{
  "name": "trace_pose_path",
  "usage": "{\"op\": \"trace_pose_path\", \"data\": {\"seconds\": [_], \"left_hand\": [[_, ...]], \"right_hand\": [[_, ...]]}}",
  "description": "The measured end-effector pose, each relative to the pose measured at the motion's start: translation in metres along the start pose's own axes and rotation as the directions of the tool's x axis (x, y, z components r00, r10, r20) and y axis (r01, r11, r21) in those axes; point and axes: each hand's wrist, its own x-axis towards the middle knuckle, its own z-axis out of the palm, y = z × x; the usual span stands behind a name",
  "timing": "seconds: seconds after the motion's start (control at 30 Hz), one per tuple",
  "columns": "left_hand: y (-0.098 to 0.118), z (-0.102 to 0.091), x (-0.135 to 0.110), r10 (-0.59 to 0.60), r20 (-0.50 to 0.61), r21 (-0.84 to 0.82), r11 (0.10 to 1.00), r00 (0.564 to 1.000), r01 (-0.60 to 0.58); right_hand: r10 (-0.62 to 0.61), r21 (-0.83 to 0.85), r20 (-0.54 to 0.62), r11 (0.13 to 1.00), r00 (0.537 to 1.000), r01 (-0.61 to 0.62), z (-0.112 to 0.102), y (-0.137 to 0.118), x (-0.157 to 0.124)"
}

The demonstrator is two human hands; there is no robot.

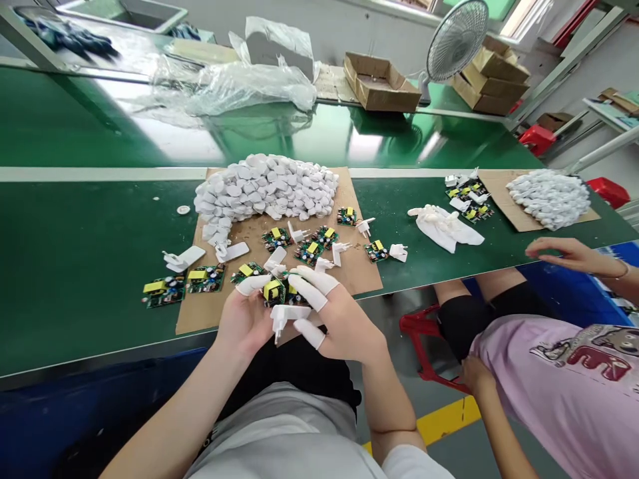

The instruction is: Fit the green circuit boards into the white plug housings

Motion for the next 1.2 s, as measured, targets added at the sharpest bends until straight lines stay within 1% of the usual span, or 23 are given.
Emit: {"op": "trace_pose_path", "data": {"seconds": [0.07,0.17,0.23,0.33,0.4,0.47,0.57,0.63,0.7,0.77,0.8,0.83,0.87,0.9,0.93,0.97,1.0,1.03,1.07,1.1,1.13,1.2], "left_hand": [[0.001,0.000,-0.004,-0.010,-0.004,0.000,1.000,1.000,0.010],[-0.002,-0.003,-0.007,-0.023,-0.009,0.032,0.999,1.000,0.023],[-0.006,-0.006,-0.008,-0.046,-0.005,0.054,0.997,0.999,0.046],[-0.013,-0.008,-0.008,-0.099,0.061,0.069,0.993,0.993,0.095],[-0.017,-0.008,-0.006,-0.145,0.094,0.053,0.989,0.985,0.141],[-0.021,-0.006,-0.003,-0.164,0.080,0.012,0.986,0.983,0.164],[-0.027,-0.001,0.003,-0.114,0.012,-0.023,0.993,0.993,0.114],[-0.031,0.002,0.006,-0.082,-0.005,-0.002,0.997,0.997,0.082],[-0.033,0.006,0.008,-0.066,0.015,0.041,0.997,0.998,0.066],[-0.030,0.008,0.009,-0.048,0.042,0.115,0.992,0.998,0.043],[-0.027,0.009,0.009,-0.036,0.045,0.145,0.989,0.998,0.029],[-0.022,0.009,0.008,-0.012,0.056,0.206,0.979,0.998,0.000],[-0.018,0.010,0.007,0.033,0.090,0.324,0.944,0.995,-0.061],[-0.014,0.010,0.005,0.097,0.162,0.490,0.856,0.982,-0.165],[-0.012,0.011,0.003,0.141,0.278,0.672,0.678,0.950,-0.298],[-0.012,0.012,0.001,0.126,0.422,0.811,0.391,0.898,-0.436],[-0.015,0.014,0.000,0.039,0.543,0.837,0.059,0.839,-0.544],[-0.020,0.017,-0.001,-0.083,0.602,0.767,-0.217,0.794,-0.604],[-0.027,0.021,-0.002,-0.197,0.605,0.669,-0.401,0.772,-0.626],[-0.036,0.026,-0.001,-0.258,0.591,0.612,-0.475,0.765,-0.633],[-0.046,0.030,0.000,-0.283,0.584,0.585,-0.503,0.760,-0.637],[-0.063,0.038,0.005,-0.271,0.588,0.578,-0.518,0.762,-0.630]], "right_hand": [[0.019,0.041,0.017,0.999,1.000,-0.020,0.008,-0.006,-0.003],[0.051,0.041,0.004,0.998,0.999,-0.051,0.018,-0.004,-0.006],[0.062,0.011,-0.062,0.998,0.996,-0.062,0.025,-0.002,-0.009],[0.053,-0.032,-0.179,0.998,0.982,-0.060,0.031,-0.005,-0.017],[0.051,-0.086,-0.240,0.994,0.969,-0.073,0.030,-0.010,-0.023],[0.054,-0.195,-0.294,0.974,0.954,-0.115,0.025,-0.015,-0.030],[0.068,-0.335,-0.399,0.917,0.915,-0.215,0.016,-0.018,-0.037],[0.072,-0.354,-0.460,0.899,0.885,-0.257,0.011,-0.016,-0.038],[0.074,-0.328,-0.488,0.908,0.870,-0.261,0.009,-0.011,-0.037],[0.105,-0.294,-0.516,0.911,0.850,-0.291,0.008,-0.004,-0.039],[0.133,-0.286,-0.534,0.901,0.835,-0.326,0.007,0.001,-0.041],[0.164,-0.289,-0.547,0.883,0.821,-0.369,0.006,0.007,-0.044],[0.193,-0.304,-0.545,0.861,0.816,-0.407,0.004,0.012,-0.048],[0.220,-0.327,-0.525,0.840,0.822,-0.433,0.002,0.018,-0.053],[0.245,-0.351,-0.489,0.824,0.837,-0.446,0.000,0.024,-0.057],[0.272,-0.367,-0.447,0.813,0.852,-0.452,-0.003,0.030,-0.061],[0.299,-0.374,-0.410,0.807,0.862,-0.458,-0.006,0.035,-0.065],[0.330,-0.370,-0.381,0.802,0.864,-0.469,-0.009,0.041,-0.067],[0.365,-0.355,-0.358,0.798,0.859,-0.487,-0.013,0.046,-0.069],[0.404,-0.333,-0.337,0.794,0.850,-0.509,-0.017,0.051,-0.070],[0.446,-0.303,-0.309,0.791,0.840,-0.531,-0.022,0.055,-0.069],[0.515,-0.244,-0.233,0.790,0.825,-0.563,-0.031,0.065,-0.066]]}}
